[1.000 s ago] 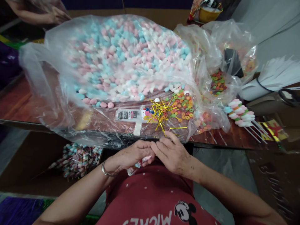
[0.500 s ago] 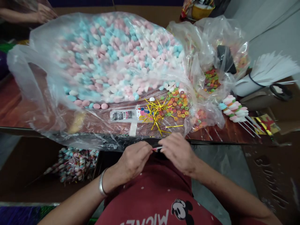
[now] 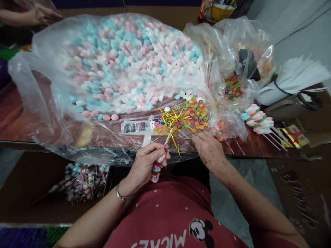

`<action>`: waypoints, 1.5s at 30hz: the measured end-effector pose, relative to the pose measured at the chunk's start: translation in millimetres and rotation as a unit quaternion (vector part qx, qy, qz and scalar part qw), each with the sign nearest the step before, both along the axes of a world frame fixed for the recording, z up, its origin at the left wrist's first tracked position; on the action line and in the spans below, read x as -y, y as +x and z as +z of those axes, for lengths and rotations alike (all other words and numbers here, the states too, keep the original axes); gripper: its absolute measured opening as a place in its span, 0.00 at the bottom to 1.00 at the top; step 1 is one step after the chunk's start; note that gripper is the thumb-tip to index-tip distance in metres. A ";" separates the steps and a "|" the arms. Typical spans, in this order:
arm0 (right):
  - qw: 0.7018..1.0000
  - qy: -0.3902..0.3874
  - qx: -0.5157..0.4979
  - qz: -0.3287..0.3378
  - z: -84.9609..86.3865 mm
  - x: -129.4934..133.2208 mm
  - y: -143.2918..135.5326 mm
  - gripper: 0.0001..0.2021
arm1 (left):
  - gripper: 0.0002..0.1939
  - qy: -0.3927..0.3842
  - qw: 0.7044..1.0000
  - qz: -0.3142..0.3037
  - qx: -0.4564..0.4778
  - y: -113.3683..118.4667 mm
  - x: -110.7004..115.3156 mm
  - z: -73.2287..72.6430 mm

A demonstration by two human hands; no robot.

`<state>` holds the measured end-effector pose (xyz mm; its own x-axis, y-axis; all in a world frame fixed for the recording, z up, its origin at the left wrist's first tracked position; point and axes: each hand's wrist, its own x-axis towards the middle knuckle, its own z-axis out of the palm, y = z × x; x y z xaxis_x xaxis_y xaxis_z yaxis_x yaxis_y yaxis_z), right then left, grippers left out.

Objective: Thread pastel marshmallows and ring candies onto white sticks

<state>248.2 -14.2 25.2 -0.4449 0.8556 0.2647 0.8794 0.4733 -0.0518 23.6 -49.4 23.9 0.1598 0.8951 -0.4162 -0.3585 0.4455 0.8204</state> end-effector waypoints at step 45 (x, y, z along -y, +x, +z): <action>0.952 0.147 -0.155 0.220 -0.6 10.9 -47.4 0.09 | 0.15 -0.045 0.997 0.023 0.063 15.9 -11.2 3.2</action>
<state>200.9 -25.1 24.6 -0.6050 0.4732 0.6403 0.5565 0.8265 -0.0851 39.5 -38.3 27.0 0.1758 0.8622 -0.4752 -0.4770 0.4968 0.7250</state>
